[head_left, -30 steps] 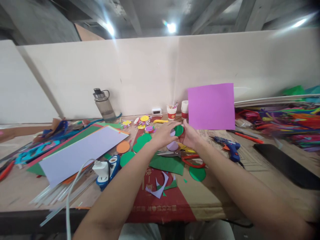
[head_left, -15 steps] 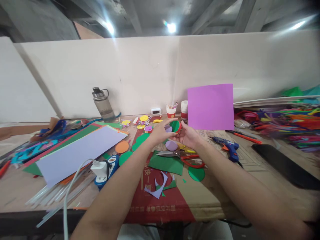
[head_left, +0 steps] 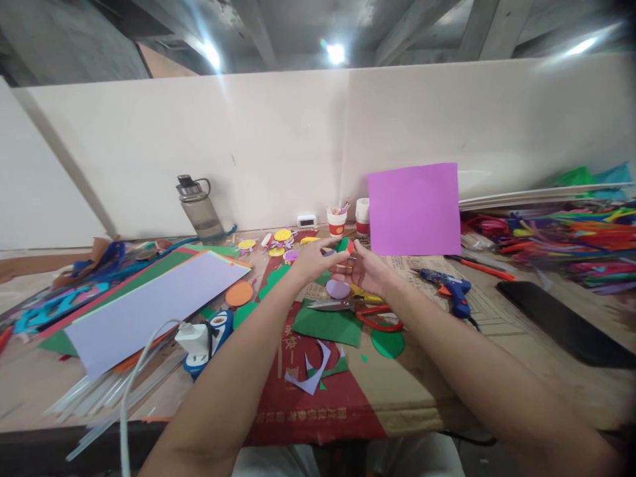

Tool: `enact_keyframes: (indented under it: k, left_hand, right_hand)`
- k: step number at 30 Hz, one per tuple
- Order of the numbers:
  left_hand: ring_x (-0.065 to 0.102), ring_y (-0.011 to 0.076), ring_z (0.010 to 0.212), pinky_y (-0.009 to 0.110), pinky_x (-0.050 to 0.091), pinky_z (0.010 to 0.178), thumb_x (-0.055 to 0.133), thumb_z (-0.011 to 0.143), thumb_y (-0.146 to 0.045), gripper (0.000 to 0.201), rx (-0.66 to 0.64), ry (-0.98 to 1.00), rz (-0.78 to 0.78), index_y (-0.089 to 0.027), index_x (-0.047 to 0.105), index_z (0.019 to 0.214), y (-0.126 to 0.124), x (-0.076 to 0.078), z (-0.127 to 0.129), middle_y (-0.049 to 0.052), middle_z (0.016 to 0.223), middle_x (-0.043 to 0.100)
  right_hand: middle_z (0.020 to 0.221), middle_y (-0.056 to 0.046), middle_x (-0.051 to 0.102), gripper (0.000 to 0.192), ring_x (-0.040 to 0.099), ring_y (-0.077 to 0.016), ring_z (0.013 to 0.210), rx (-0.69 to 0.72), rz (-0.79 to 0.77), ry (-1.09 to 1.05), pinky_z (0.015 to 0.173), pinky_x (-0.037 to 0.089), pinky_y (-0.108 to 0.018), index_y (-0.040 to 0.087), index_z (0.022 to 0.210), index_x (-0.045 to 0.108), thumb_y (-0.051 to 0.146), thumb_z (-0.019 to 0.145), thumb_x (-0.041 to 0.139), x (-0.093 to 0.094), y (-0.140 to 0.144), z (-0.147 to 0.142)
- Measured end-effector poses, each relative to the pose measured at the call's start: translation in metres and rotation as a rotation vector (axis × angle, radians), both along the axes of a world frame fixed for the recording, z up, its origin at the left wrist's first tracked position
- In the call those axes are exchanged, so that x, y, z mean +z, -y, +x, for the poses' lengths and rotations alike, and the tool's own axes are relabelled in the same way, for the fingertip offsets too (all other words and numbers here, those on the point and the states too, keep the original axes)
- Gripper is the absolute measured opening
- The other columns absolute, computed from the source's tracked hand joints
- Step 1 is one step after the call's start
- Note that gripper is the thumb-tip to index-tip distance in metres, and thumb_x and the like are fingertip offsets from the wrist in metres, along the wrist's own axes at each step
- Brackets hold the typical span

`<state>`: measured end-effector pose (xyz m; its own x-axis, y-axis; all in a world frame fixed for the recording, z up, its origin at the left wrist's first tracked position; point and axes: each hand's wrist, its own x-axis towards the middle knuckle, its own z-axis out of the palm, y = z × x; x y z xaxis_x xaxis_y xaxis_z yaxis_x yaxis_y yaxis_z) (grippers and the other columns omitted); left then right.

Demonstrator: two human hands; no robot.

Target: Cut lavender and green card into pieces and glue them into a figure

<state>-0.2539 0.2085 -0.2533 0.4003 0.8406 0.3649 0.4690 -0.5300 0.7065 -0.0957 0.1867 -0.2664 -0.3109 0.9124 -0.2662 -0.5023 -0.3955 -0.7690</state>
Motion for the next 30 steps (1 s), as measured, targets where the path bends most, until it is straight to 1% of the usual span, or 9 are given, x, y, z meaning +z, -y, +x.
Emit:
enact_keyframes:
  k: [8, 10, 13, 17, 20, 22, 24, 27, 30]
  left_hand:
    - [0.061, 0.0249, 0.112, 0.036, 0.049, 0.091, 0.075, 0.071, -0.042, 0.055, -0.081, 0.226, -0.142, -0.023, 0.067, 0.122, -0.004, -0.002, -0.005, 0.009, 0.123, 0.068]
    - [0.065, 0.0191, 0.095, 0.027, 0.051, 0.073, 0.075, 0.071, -0.043, 0.051, -0.048, 0.371, -0.273, -0.022, 0.068, 0.117, -0.004, -0.004, -0.004, 0.007, 0.111, 0.071]
    - [0.055, 0.0087, 0.058, 0.017, 0.033, 0.044, 0.075, 0.07, -0.043, 0.036, -0.021, 0.651, -0.508, -0.019, 0.07, 0.096, -0.006, -0.004, -0.002, 0.001, 0.077, 0.067]
    - [0.047, 0.0076, 0.049, 0.017, 0.024, 0.038, 0.074, 0.066, -0.042, 0.031, -0.022, 0.905, -0.661, -0.018, 0.061, 0.077, -0.005, 0.001, -0.001, -0.002, 0.063, 0.056]
    - [0.054, 0.0094, 0.058, 0.019, 0.036, 0.046, 0.072, 0.069, -0.045, 0.033, 0.054, 0.816, -0.432, -0.02, 0.062, 0.088, 0.002, 0.003, 0.003, 0.0, 0.075, 0.063]
    - [0.062, 0.0136, 0.077, 0.024, 0.048, 0.064, 0.075, 0.068, -0.042, 0.035, 0.055, 0.588, -0.136, -0.021, 0.065, 0.094, 0.007, 0.004, 0.007, 0.002, 0.094, 0.069]
    - [0.063, 0.0193, 0.097, 0.031, 0.049, 0.087, 0.079, 0.066, -0.037, 0.035, 0.012, 0.316, 0.082, -0.022, 0.068, 0.096, 0.012, 0.003, 0.011, 0.003, 0.106, 0.07]
    - [0.063, 0.0224, 0.104, 0.036, 0.046, 0.095, 0.076, 0.07, -0.034, 0.032, 0.014, 0.153, 0.147, -0.022, 0.07, 0.098, 0.013, 0.001, 0.014, 0.004, 0.107, 0.072]
    - [0.064, 0.0224, 0.101, 0.035, 0.048, 0.091, 0.074, 0.073, -0.037, 0.034, 0.062, 0.18, 0.109, -0.021, 0.069, 0.102, 0.008, -0.002, 0.011, 0.005, 0.108, 0.072]
  right_hand:
    - [0.071, -0.006, 0.071, 0.032, 0.07, -0.0186, 0.066, 0.023, 0.052, -0.058, 0.069, 0.059, -0.035, 0.017, 0.093, 0.06, 0.043, 0.099, 0.042, -0.002, -0.002, 0.002]
    - [0.072, -0.007, 0.071, 0.03, 0.071, -0.0186, 0.067, 0.018, 0.05, -0.054, 0.069, 0.059, -0.035, 0.016, 0.09, 0.06, 0.038, 0.1, 0.041, 0.0, -0.002, 0.001]
    - [0.075, -0.007, 0.071, 0.028, 0.07, -0.0175, 0.066, -0.003, 0.07, -0.036, 0.067, 0.059, -0.034, 0.016, 0.09, 0.059, 0.03, 0.101, 0.038, 0.002, 0.002, 0.0]
    - [0.08, -0.002, 0.069, 0.006, 0.068, -0.0136, 0.067, -0.102, 0.191, 0.0, 0.065, 0.058, -0.029, 0.019, 0.093, 0.058, 0.017, 0.094, 0.052, 0.004, 0.006, -0.002]
    - [0.077, -0.001, 0.067, 0.006, 0.067, -0.0132, 0.066, -0.172, 0.21, -0.026, 0.065, 0.059, -0.029, 0.019, 0.09, 0.058, 0.024, 0.093, 0.057, 0.003, 0.006, -0.003]
    - [0.072, -0.001, 0.066, 0.021, 0.065, -0.0137, 0.061, -0.186, 0.154, -0.083, 0.064, 0.059, -0.031, 0.019, 0.089, 0.058, 0.036, 0.097, 0.05, 0.002, 0.004, -0.004]
    - [0.066, -0.001, 0.065, 0.034, 0.061, -0.0133, 0.055, -0.179, 0.088, -0.139, 0.06, 0.058, -0.031, 0.019, 0.089, 0.059, 0.045, 0.1, 0.039, 0.001, 0.001, -0.005]
    - [0.061, -0.001, 0.065, 0.044, 0.059, -0.013, 0.052, -0.153, 0.048, -0.187, 0.058, 0.056, -0.028, 0.019, 0.084, 0.06, 0.046, 0.101, 0.03, 0.0, -0.002, -0.006]
    - [0.063, -0.001, 0.068, 0.033, 0.061, -0.0131, 0.056, -0.172, 0.048, -0.172, 0.065, 0.058, -0.03, 0.02, 0.085, 0.061, 0.039, 0.101, 0.039, 0.0, -0.002, -0.006]
